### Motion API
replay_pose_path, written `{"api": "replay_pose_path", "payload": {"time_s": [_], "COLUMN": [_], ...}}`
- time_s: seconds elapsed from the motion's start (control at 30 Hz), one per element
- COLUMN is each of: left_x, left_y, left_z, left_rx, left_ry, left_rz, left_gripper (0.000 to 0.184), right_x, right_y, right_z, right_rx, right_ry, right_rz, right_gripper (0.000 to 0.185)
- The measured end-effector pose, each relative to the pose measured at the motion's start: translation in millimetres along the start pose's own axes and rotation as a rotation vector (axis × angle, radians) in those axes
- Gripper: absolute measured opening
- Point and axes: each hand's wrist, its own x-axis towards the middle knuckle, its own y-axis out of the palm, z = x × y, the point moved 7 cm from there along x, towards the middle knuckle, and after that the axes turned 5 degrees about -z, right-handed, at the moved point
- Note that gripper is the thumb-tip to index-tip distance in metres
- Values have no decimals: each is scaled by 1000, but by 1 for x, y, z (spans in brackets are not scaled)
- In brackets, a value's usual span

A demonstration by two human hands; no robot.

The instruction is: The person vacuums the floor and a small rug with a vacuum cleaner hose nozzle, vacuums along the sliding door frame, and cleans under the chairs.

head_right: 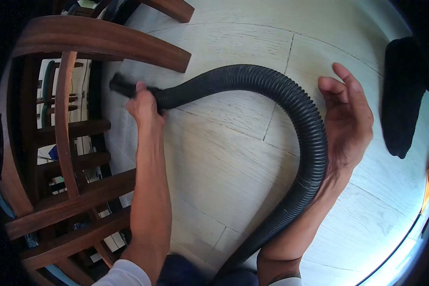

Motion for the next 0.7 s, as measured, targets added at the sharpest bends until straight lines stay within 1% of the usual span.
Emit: {"api": "replay_pose_path", "payload": {"time_s": [0.03,0.1,0.13,0.17,0.23,0.27,0.33,0.37,0.4,0.43,0.47,0.5,0.53,0.57,0.63,0.7], "left_x": [2,16,31,47,79,101,149,137,139,146,152,163,190,228,256,260], "left_y": [-8,-32,-41,-46,-38,-27,-6,3,8,12,20,31,32,31,28,5], "left_z": [-1,2,-2,-7,-15,-5,10,-5,-9,-16,-28,-38,-37,-32,-41,-45], "left_rx": [-3,-116,-4,-2,55,54,111,470,477,487,543,596,606,629,643,913], "left_ry": [7,-48,-46,-45,-26,-29,133,212,158,154,206,264,270,296,340,460], "left_rz": [-4,-129,-144,-149,-57,-63,-41,-119,-204,-208,-130,-45,-40,-37,-32,-73], "left_gripper": [45,48,46,46,41,41,47,58,60,60,57,54,54,54,54,58], "right_x": [4,10,9,8,3,3,3,2,2,0,-2,-6,-8,-7,-4,-1], "right_y": [-5,-8,-5,-2,4,5,8,12,12,10,11,15,19,16,14,10], "right_z": [-1,1,0,-3,-2,-4,-8,-10,-10,-10,-11,-8,-7,-9,-10,-16], "right_rx": [8,-42,-60,-58,-270,-272,-389,-392,-448,-505,-510,-656,-800,-795,-818,-764], "right_ry": [1,-55,-83,-79,-150,-147,-168,-164,-204,-242,-228,-268,-307,-300,-335,-269], "right_rz": [3,42,71,72,0,6,-3,11,-14,-44,-49,-61,-71,-77,-46,-40], "right_gripper": [47,49,46,46,43,43,41,41,41,40,40,39,39,39,41,41]}}
